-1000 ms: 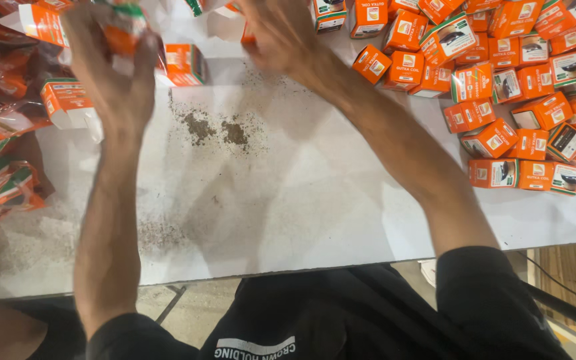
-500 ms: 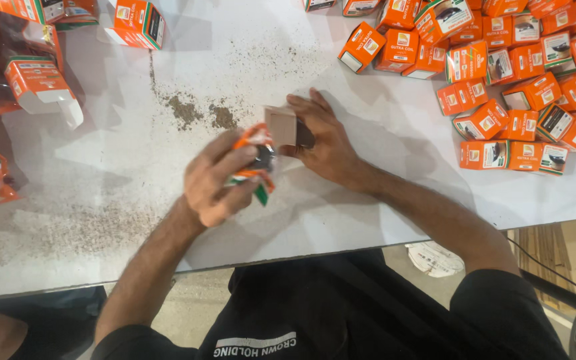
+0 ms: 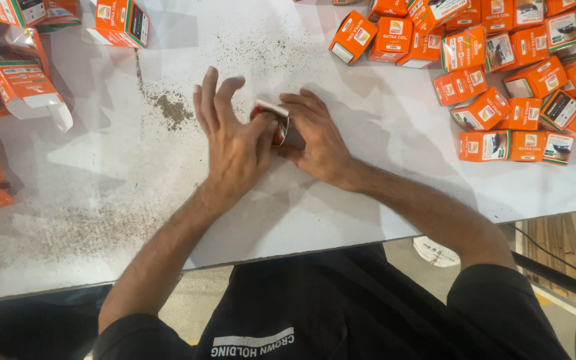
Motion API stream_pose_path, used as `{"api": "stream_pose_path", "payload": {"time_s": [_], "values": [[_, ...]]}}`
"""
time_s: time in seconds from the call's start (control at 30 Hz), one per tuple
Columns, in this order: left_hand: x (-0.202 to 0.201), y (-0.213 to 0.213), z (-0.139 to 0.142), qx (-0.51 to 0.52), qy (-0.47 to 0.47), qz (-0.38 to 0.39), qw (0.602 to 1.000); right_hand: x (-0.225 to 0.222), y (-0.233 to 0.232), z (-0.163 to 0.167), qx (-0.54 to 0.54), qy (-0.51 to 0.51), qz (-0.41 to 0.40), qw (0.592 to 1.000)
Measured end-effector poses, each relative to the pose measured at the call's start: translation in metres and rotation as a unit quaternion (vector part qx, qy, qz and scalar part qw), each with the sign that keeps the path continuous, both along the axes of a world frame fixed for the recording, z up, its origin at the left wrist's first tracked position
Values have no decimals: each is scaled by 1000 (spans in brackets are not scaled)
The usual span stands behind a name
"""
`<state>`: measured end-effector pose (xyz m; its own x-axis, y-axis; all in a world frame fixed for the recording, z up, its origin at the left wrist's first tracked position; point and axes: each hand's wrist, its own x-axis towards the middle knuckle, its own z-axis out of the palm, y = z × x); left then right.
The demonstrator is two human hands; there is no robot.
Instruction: The person picks up small orange product boxes one at a time, opens a plastic pouch, inserts a box into it, folds the pouch closed, and places the packed pouch onto a pile on the table. They repeat this packing cycle continuously, drawing boxes from a pile on the right and adding packed pouches to the left.
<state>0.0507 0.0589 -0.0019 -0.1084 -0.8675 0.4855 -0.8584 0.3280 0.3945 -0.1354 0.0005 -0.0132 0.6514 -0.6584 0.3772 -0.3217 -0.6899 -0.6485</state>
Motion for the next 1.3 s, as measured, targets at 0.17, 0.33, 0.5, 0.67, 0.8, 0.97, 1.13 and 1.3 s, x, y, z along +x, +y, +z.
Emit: {"api": "stream_pose_path", "payload": {"time_s": [0.17, 0.33, 0.5, 0.67, 0.8, 0.97, 1.13, 1.3], "values": [[-4, -8, 1, 100, 159, 62, 980, 0, 4, 0, 33, 0, -18, 999], [2, -15, -7, 233, 307, 65, 920, 0, 11, -5, 59, -40, -54, 996], [2, -19, -8, 186, 299, 43, 935, -1, 9, -3, -45, -37, -22, 998], [25, -14, 7, 323, 598, -112, 725, -1, 6, 1, -82, -13, -10, 996], [33, -22, 9, 359, 622, -58, 694, 1, 5, 1, -88, -13, -14, 996], [22, -26, 6, 304, 381, -29, 873, -1, 3, 1, -44, -22, -6, 999], [20, -7, 7, -18, 124, -169, 978, -3, 3, -4, -16, -15, -22, 1000], [27, 0, -6, -7, 69, -171, 983, -7, 2, -13, 18, -32, -19, 999]]}}
